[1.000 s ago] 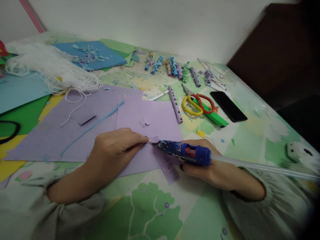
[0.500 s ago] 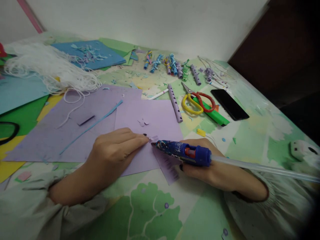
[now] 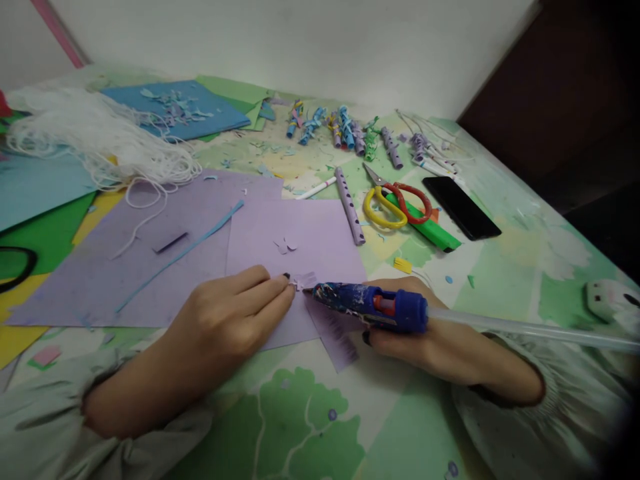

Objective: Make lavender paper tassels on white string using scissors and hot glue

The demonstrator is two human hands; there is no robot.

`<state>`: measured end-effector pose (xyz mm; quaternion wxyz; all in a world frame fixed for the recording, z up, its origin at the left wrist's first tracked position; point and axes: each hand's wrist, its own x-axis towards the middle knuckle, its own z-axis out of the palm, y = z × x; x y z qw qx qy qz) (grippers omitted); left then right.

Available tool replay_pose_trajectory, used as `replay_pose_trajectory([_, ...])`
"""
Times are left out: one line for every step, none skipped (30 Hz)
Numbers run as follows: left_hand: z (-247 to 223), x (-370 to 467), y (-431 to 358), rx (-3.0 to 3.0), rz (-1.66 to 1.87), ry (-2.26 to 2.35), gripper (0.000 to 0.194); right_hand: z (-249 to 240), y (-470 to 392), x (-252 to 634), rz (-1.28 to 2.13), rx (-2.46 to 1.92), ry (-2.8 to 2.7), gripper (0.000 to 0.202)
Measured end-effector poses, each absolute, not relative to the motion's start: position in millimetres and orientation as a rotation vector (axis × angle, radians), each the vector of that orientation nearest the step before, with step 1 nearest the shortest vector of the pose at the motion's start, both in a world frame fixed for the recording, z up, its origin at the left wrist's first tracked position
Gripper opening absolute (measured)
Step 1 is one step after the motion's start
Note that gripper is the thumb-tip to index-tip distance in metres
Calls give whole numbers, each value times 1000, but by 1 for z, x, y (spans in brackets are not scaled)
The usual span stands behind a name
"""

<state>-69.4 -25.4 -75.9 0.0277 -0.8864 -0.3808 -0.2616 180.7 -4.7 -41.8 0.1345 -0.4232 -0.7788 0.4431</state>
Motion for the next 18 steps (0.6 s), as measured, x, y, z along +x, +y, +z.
replay_pose_trajectory([-74, -68, -25, -2702, -763, -1044, 27, -42, -5, 182, 1309, -1225, -2235, 2])
replay_pose_trajectory([-72, -67, -25, -2664, -724, -944, 27, -42, -5, 182, 1335, -1225, -2207, 3])
replay_pose_trajectory([-71, -66, -24, -2631, -694, -879, 27, -43, -5, 183, 1360, -1228, -2177, 6])
replay_pose_trajectory([-70, -65, -24, -2614, -687, -864, 26, -43, -5, 184, 1379, -1234, -2148, 7])
replay_pose_trajectory([-69, -65, -24, -2616, -679, -868, 25, -44, -5, 185, 1384, -1239, -2122, 8])
replay_pose_trajectory([-69, -65, -24, -2624, -676, -870, 25, -45, -5, 186, 1365, -1241, -2099, 8])
replay_pose_trajectory([-69, -65, -23, -2631, -678, -870, 24, -45, -5, 187, 1321, -1239, -2081, 8])
replay_pose_trajectory([-70, -65, -23, -2636, -676, -874, 24, -44, -6, 188, 1257, -1235, -2071, 7])
replay_pose_trajectory([-71, -65, -23, -2641, -685, -874, 23, -43, -7, 190, 1180, -1239, -2064, 7])
replay_pose_trajectory([-71, -66, -23, -2641, -697, -874, 23, -40, -8, 192, 1094, -1247, -2065, 6])
replay_pose_trajectory([-72, -66, -23, -2638, -712, -874, 23, -37, -10, 195, 997, -1267, -2081, 6])
replay_pose_trajectory([-74, -67, -23, -2634, -726, -870, 23, -33, -13, 199, 879, -1303, -2109, 6])
replay_pose_trajectory([-75, -67, -23, -2632, -735, -867, 23, -30, -16, 204, 737, -1358, -2149, 7])
replay_pose_trajectory([-76, -68, -23, -2630, -745, -861, 24, -27, -20, 210, 568, -1433, -2189, 8])
replay_pose_trajectory([-77, -68, -22, -2627, -751, -856, 24, -25, -24, 217, 379, -1532, -2219, 11])
replay_pose_trajectory([-78, -69, -22, -2624, -754, -853, 25, -24, -27, 226, 198, -1661, -2232, 13])
replay_pose_trajectory([-78, -69, -22, -2623, -760, -848, 25, -24, -30, 235, 29, -1812, -2221, 17])
replay_pose_trajectory([-79, -70, -22, -2621, -762, -844, 25, -25, -31, 245, -109, -1997, -2181, 20])
